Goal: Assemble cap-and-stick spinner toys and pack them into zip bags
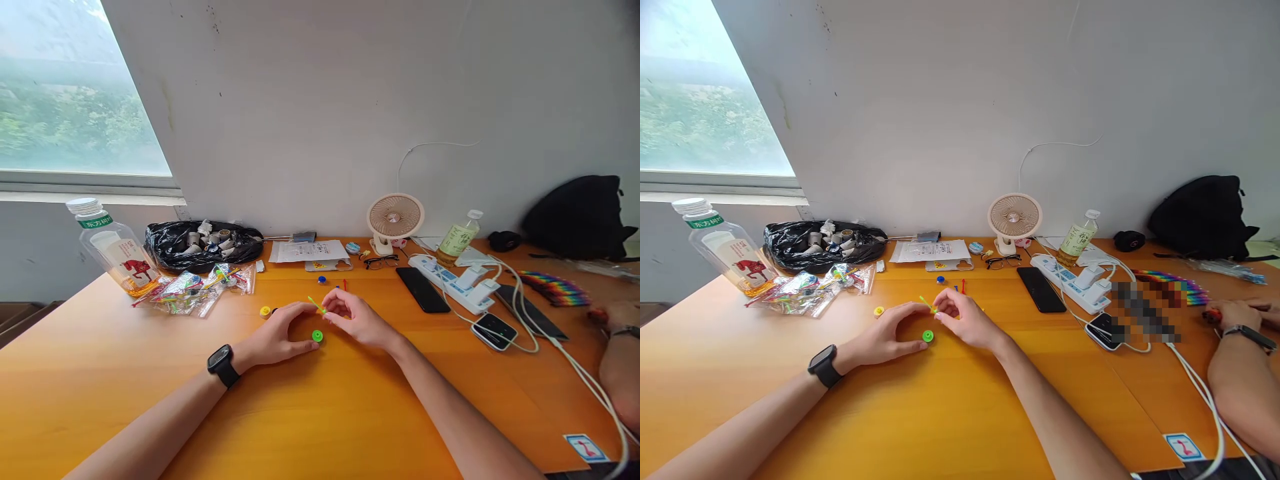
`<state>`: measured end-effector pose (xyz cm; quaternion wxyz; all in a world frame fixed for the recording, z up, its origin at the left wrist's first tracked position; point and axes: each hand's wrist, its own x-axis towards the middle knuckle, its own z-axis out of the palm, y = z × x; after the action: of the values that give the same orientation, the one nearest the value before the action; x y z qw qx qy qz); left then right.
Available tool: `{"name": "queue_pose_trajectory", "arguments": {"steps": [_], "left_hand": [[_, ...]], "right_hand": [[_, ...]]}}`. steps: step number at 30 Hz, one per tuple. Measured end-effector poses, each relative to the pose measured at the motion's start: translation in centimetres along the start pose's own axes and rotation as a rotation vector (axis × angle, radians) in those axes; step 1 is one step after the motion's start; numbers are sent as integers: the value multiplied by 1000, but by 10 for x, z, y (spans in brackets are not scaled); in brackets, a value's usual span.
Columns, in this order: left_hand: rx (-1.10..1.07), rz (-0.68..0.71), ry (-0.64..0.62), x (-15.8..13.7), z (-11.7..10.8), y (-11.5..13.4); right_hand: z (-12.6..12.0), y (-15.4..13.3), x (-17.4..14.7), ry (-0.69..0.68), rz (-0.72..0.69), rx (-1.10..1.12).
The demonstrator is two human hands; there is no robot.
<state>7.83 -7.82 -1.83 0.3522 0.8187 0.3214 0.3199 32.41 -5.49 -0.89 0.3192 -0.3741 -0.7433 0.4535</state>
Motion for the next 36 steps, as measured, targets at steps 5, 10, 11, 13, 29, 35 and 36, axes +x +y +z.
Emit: {"name": "queue_pose_trajectory", "arguments": {"steps": [5,10,11,13,29,35,36], "left_hand": [[-188,-41,-8,2,0,2],[-407,-141,55,3,0,-2],[-418,-153,48,3,-1,-3],[-408,-179,16,3,0,-6],[-235,-141,-49,1,4,-9],[-204,-142,-66,4,5,-8],[-211,-149,-62,5,5,-9]], "right_hand": [[1,-10,-3,-172,89,164],[6,-9,-3,-216,144,217],[7,-7,-3,-222,166,225],[9,-2,-3,-217,206,220],[9,2,-1,-143,249,134],[15,10,2,-80,213,104],[15,11,3,-74,206,101]]}}
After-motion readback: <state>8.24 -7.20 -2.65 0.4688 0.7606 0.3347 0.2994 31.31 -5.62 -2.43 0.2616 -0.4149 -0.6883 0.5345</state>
